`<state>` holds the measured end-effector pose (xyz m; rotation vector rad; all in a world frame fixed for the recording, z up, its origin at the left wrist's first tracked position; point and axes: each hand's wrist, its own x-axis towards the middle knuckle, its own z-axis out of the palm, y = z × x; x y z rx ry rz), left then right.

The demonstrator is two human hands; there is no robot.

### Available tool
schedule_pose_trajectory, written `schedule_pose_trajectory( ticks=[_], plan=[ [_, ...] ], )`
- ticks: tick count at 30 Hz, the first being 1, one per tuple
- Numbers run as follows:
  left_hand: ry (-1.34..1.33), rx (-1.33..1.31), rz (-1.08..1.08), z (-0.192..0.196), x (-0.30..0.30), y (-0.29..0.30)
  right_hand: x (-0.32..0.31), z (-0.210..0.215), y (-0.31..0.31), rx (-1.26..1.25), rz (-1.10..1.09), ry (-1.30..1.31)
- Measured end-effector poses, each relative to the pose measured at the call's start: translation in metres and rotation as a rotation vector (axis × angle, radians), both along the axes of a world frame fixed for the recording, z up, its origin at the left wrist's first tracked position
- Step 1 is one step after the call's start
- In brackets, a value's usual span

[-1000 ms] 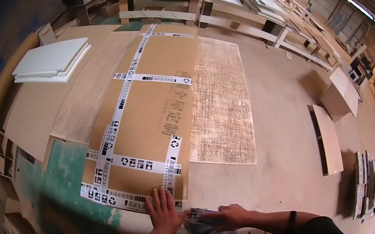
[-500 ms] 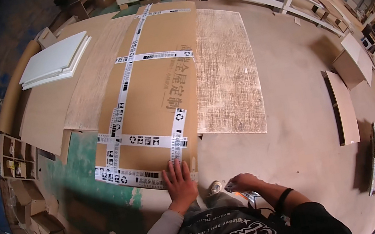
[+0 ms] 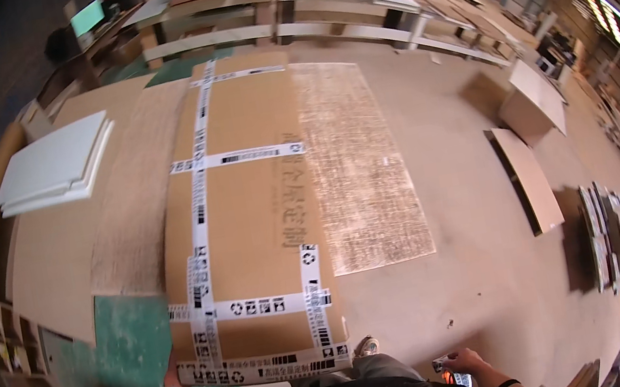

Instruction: Packaging white furniture panels by wrapping them in cardboard and sealing them with packing tape.

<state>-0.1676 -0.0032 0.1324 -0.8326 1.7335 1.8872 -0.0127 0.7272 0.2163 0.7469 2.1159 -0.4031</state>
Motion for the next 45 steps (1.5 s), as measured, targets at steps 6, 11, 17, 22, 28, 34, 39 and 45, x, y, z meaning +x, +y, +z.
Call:
schedule_pose_trajectory(
  ticks=[6, 11, 17, 22, 28, 34, 39, 45],
  plan=[
    [0.075, -0.038, 0.195, 0.000, 0.009, 0.040, 0.036, -0.054, 0.047, -0.106, -0.222, 0.093],
    [0.086, -0.045, 0.320, 0.035, 0.059, 0.130, 0.005, -0.037, 0.067, -0.091, -0.186, 0.052],
    [-0.225, 0.275, 0.024, 0.032, 0.092, 0.359, 0.007, -0.071, 0.159, -0.191, -0.252, 0.043],
    [-0.337, 0.650, -0.431, -0.032, 0.105, 0.583, 0.047, -0.099, 0.250, -0.179, -0.385, 0.118],
    [0.202, 0.944, -0.601, -0.101, 0.051, 0.842, 0.091, -0.061, 0.287, 0.046, -0.403, 0.255],
    [0.636, 0.524, -1.189, 0.081, -0.148, 0.787, 0.034, 0.049, 0.227, -0.744, -0.650, 0.454],
    [0.980, -0.526, -0.944, 0.122, -0.365, 0.539, -0.098, 0.097, 0.130, -0.961, -0.493, 0.581],
    [0.797, -1.261, -0.974, 0.097, -0.553, 0.339, -0.289, 0.104, -0.035, -0.605, -0.379, 0.958]
  ],
)
